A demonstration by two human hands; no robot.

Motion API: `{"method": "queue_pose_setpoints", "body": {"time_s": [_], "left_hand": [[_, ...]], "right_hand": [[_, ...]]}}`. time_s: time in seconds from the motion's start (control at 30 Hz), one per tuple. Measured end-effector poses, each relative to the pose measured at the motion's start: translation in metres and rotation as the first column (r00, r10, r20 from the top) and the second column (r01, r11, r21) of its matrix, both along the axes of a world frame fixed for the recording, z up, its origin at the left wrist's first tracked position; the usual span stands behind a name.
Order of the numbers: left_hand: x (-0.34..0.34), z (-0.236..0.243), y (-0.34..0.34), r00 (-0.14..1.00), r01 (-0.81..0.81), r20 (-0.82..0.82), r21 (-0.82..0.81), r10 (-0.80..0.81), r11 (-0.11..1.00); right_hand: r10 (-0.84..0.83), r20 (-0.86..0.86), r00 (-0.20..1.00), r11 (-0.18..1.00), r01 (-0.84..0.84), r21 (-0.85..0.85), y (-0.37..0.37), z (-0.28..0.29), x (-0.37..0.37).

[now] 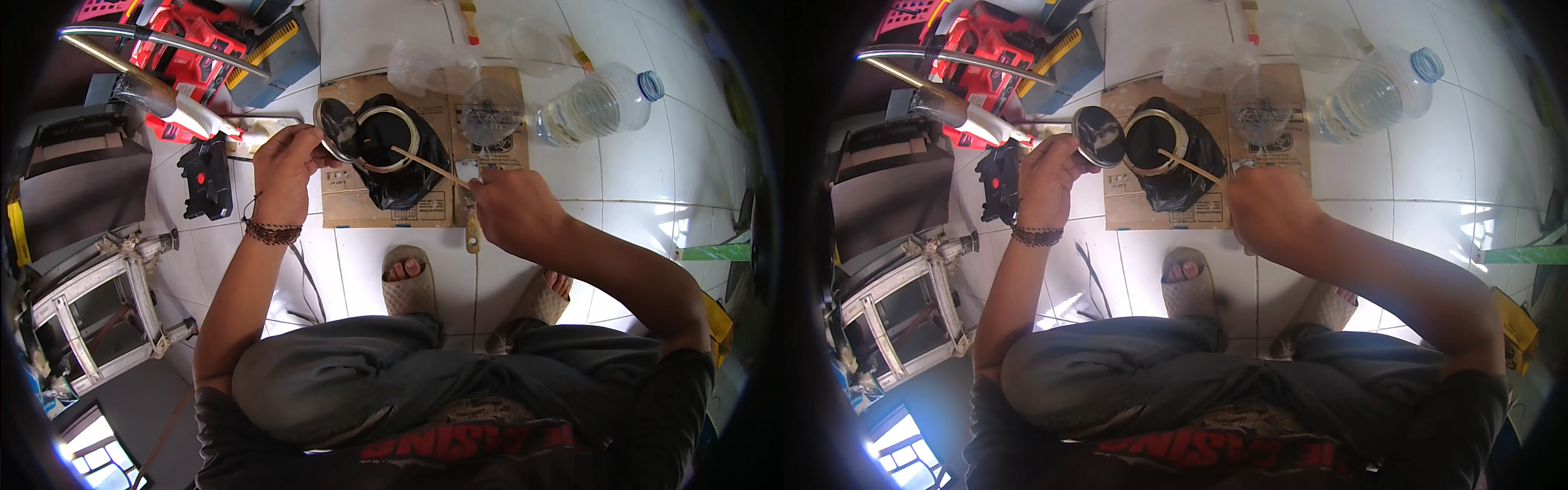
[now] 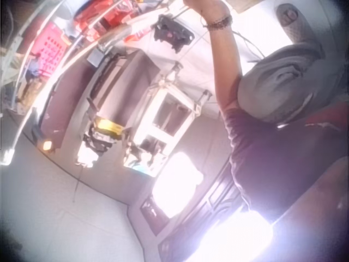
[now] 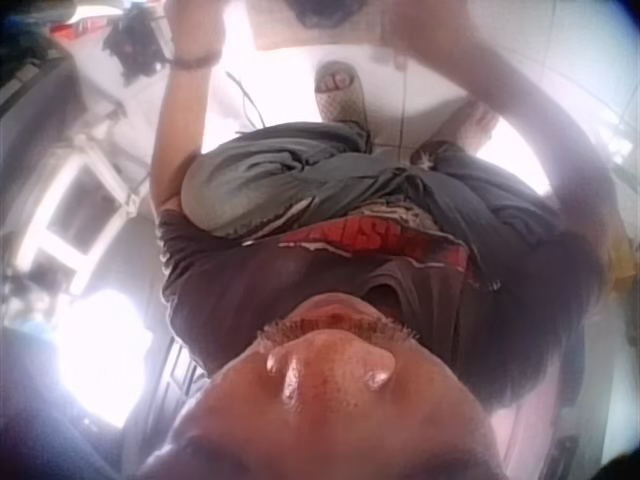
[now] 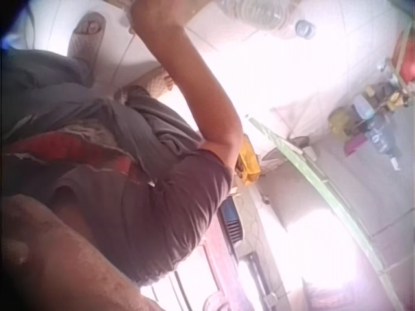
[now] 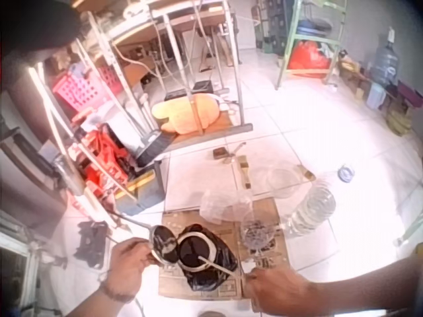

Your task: The person sits on the floor and opens a paint can. They stir the paint with a stick, then pour some into a plastic bottle. They continue stirring and transfer more paint into the bottle before closing the can.

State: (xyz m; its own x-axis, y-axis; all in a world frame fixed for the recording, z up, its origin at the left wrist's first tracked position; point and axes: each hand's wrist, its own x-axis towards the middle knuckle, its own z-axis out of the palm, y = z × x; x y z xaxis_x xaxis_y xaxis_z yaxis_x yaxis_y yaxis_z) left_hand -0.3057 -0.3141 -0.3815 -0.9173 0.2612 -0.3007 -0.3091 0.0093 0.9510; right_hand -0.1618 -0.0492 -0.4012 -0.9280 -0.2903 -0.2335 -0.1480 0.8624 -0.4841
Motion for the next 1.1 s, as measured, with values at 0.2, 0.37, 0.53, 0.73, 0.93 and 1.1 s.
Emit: {"method": "queue_pose_setpoints", "body": {"time_s": [0.2,0.37,0.53,0.73,0.93,1.1], "left_hand": [[0.001,-0.003,0.0,1.0,0.003,0.022,0.011,-0.004,1.0],[0.004,-0.007,-0.001,0.998,-0.022,0.067,0.028,0.02,0.999],[0.009,-0.011,0.01,0.992,-0.057,0.118,0.109,0.044,0.992],[0.015,-0.015,0.006,0.997,-0.033,0.075,0.022,0.031,0.999],[0.014,-0.019,0.007,0.998,0.032,0.057,0.074,-0.037,0.997],[0.015,-0.023,0.003,0.998,0.029,0.046,0.108,-0.034,0.994]], "right_hand": [[-0.028,-0.076,0.997,0.999,0.025,-0.034,0.018,0.041,-0.011],[-0.27,0.487,0.83,0.728,0.508,-0.46,-0.005,0.056,-0.014],[-0.298,0.142,0.944,0.655,0.311,-0.688,-0.05,0.024,0.004],[-0.287,0.015,0.958,0.681,0.215,-0.7,-0.068,0.02,0.004],[-0.27,-0.041,0.962,0.701,0.166,-0.694,-0.069,0.008,0.004],[-0.254,-0.123,0.959,0.76,0.12,-0.639,-0.065,-0.009,0.001]]}}
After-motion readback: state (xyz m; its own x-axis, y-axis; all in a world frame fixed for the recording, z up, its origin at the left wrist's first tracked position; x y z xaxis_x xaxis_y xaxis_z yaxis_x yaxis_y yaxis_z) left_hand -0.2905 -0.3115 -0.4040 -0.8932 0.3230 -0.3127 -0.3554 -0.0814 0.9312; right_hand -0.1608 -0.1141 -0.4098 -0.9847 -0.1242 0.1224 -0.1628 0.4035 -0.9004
